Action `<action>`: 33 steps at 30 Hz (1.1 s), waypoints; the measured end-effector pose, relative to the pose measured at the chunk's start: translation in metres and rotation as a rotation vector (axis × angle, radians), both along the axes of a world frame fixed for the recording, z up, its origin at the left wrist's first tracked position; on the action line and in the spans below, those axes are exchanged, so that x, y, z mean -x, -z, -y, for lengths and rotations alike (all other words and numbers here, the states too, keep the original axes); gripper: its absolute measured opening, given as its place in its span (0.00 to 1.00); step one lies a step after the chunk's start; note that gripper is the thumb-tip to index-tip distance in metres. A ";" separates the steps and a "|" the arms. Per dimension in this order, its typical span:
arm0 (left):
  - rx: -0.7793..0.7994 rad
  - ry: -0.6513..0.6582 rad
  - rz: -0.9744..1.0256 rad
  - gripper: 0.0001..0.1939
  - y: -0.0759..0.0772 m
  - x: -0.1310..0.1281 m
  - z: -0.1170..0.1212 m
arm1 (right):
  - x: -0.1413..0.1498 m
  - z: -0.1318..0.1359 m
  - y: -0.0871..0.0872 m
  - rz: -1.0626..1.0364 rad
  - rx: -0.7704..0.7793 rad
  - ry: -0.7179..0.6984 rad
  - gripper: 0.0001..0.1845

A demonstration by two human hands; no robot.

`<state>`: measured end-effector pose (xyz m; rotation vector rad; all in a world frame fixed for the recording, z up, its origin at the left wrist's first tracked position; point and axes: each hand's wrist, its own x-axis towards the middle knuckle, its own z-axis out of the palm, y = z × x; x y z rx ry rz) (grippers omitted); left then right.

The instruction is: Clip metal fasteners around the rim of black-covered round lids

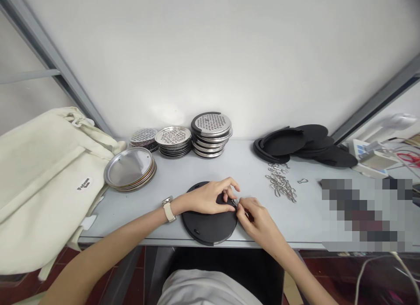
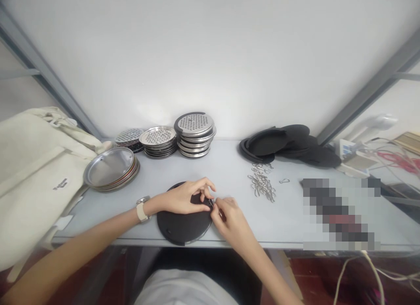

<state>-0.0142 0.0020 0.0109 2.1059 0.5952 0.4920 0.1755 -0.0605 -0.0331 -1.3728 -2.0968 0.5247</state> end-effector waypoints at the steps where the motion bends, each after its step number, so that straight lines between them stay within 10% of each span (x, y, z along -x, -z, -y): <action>1: 0.000 0.002 0.001 0.22 0.000 0.000 0.000 | 0.000 0.000 0.000 -0.001 -0.002 0.000 0.15; 33: -0.026 -0.003 0.000 0.21 0.002 0.000 -0.001 | 0.000 -0.002 -0.002 -0.010 0.009 -0.023 0.15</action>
